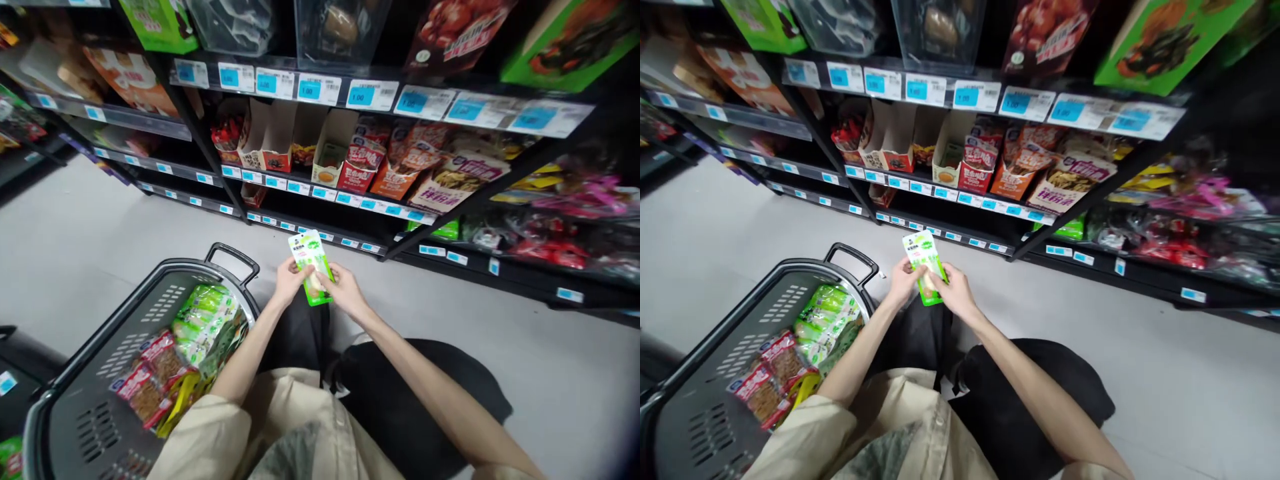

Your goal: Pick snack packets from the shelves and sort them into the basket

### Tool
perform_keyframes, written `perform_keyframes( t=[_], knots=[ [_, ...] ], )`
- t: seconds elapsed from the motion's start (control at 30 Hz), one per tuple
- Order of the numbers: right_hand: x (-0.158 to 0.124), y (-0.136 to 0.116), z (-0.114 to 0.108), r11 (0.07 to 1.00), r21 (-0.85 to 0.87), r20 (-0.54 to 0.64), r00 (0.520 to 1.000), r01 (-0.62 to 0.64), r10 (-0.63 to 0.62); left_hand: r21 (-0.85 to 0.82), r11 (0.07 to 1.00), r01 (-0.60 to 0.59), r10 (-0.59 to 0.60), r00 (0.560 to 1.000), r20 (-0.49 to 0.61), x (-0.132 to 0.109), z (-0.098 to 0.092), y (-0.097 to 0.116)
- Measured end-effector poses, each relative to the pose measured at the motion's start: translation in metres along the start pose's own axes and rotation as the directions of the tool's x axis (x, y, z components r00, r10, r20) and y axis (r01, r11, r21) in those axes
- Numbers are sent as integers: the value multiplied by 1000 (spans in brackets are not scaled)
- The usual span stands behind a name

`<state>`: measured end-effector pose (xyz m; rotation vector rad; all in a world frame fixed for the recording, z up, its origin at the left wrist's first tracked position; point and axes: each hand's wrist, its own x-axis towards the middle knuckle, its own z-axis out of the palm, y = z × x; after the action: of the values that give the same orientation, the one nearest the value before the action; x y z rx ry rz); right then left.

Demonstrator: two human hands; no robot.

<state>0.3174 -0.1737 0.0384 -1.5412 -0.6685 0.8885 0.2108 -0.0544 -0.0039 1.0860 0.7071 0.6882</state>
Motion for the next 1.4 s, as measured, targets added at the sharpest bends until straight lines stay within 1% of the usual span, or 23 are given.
perform_keyframes(
  t=[0.03,0.1,0.2,0.33,0.4,0.5,0.57,0.63,0.77,0.87,0.97,1.13,1.27,1.4],
  knots=[
    [1,3,-1,996,85,-43,998,-41,45,-29,999,31,-30,999,36,1,4,-6],
    [2,6,-2,968,223,-110,983,-117,144,-54,996,71,-66,994,92,2,5,-15],
    [-2,7,-1,919,357,-180,954,-164,240,-62,996,69,-59,987,149,2,2,-19],
    [-5,9,3,856,482,-235,915,-185,329,-71,993,98,-86,983,160,3,2,-20],
    [-4,10,5,841,513,-268,899,-173,348,-63,993,102,-92,984,150,5,5,-20],
    [1,9,6,850,514,-325,891,-114,317,-71,993,90,-80,989,128,8,8,-20],
    [2,9,8,855,509,-332,895,-95,297,-84,993,78,-69,992,107,10,8,-20],
    [3,9,8,852,511,-301,904,-115,303,-104,992,66,-58,995,76,11,8,-21],
    [3,12,8,853,477,-192,922,-212,336,-129,990,50,-51,999,-5,9,2,-21],
    [4,13,6,875,429,-181,928,-222,325,-132,990,56,-62,997,-37,7,-1,-19],
    [6,12,3,881,415,-163,934,-228,319,-126,989,81,-83,996,-10,6,-1,-17],
    [8,6,0,859,447,-169,919,-251,357,-138,982,132,-125,991,55,8,6,-13],
    [10,5,-1,871,443,-199,925,-210,324,-97,987,131,-122,989,87,7,9,-12],
    [15,11,-4,871,471,-264,921,-137,287,-41,990,137,-131,984,119,7,9,-15]
  ],
)
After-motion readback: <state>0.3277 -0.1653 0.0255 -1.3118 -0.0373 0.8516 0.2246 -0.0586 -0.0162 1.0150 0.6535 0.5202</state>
